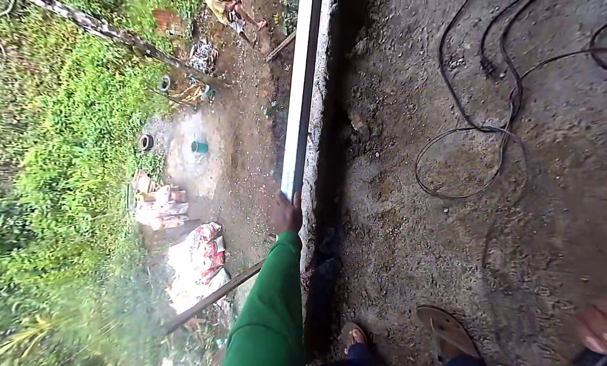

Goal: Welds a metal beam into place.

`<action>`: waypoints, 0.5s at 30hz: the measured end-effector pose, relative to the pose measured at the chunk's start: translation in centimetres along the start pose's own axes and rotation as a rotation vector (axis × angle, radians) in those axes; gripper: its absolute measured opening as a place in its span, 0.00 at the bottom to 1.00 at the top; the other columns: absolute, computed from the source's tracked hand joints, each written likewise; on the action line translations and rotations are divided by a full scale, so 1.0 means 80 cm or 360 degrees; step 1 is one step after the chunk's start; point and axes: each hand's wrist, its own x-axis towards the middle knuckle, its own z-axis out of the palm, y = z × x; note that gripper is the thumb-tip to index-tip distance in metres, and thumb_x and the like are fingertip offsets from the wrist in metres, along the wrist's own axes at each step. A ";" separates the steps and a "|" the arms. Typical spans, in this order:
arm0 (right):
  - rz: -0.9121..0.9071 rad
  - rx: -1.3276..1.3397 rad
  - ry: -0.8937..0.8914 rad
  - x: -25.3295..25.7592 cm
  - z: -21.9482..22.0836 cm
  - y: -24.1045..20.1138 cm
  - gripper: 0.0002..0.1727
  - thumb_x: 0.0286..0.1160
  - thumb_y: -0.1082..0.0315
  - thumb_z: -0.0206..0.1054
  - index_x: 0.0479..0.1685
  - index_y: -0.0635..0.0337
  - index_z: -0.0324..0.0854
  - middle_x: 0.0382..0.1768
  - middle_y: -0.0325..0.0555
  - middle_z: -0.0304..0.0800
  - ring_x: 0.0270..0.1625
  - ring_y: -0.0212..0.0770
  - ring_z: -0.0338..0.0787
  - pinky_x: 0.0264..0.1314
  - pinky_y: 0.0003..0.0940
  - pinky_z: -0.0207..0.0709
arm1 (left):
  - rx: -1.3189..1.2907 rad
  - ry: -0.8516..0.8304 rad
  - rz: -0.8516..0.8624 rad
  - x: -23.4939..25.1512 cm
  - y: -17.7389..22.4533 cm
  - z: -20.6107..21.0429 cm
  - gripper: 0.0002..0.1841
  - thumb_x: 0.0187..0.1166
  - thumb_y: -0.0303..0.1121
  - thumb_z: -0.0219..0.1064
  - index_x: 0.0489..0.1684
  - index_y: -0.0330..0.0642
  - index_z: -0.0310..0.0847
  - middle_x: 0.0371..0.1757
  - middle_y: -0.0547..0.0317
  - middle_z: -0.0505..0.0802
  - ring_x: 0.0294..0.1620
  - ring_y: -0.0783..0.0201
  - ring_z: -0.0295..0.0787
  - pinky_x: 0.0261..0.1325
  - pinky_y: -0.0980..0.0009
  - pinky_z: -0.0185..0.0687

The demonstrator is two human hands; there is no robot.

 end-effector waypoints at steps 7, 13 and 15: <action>0.0508 -0.0869 -0.0296 0.014 0.059 0.011 0.52 0.65 0.32 0.73 0.88 0.46 0.58 0.36 0.38 0.87 0.25 0.36 0.85 0.24 0.33 0.84 | -0.0036 -0.0071 0.0024 -0.002 0.000 -0.008 0.44 0.83 0.70 0.52 0.90 0.45 0.59 0.73 0.37 0.84 0.65 0.36 0.88 0.61 0.34 0.84; -0.0123 -0.0787 -0.0550 0.098 0.169 -0.054 0.45 0.57 0.20 0.68 0.70 0.40 0.76 0.34 0.38 0.87 0.24 0.37 0.84 0.22 0.33 0.82 | -0.0011 -0.0096 0.0071 -0.005 0.005 -0.025 0.43 0.84 0.69 0.50 0.88 0.45 0.62 0.73 0.39 0.85 0.67 0.39 0.88 0.64 0.39 0.83; -0.0458 -0.0492 -0.0523 0.107 0.210 -0.094 0.50 0.53 0.18 0.68 0.75 0.39 0.74 0.32 0.36 0.86 0.22 0.35 0.83 0.22 0.32 0.81 | -0.0083 -0.0133 0.0124 -0.003 -0.006 -0.025 0.43 0.84 0.69 0.51 0.88 0.44 0.62 0.74 0.37 0.84 0.69 0.37 0.86 0.66 0.35 0.82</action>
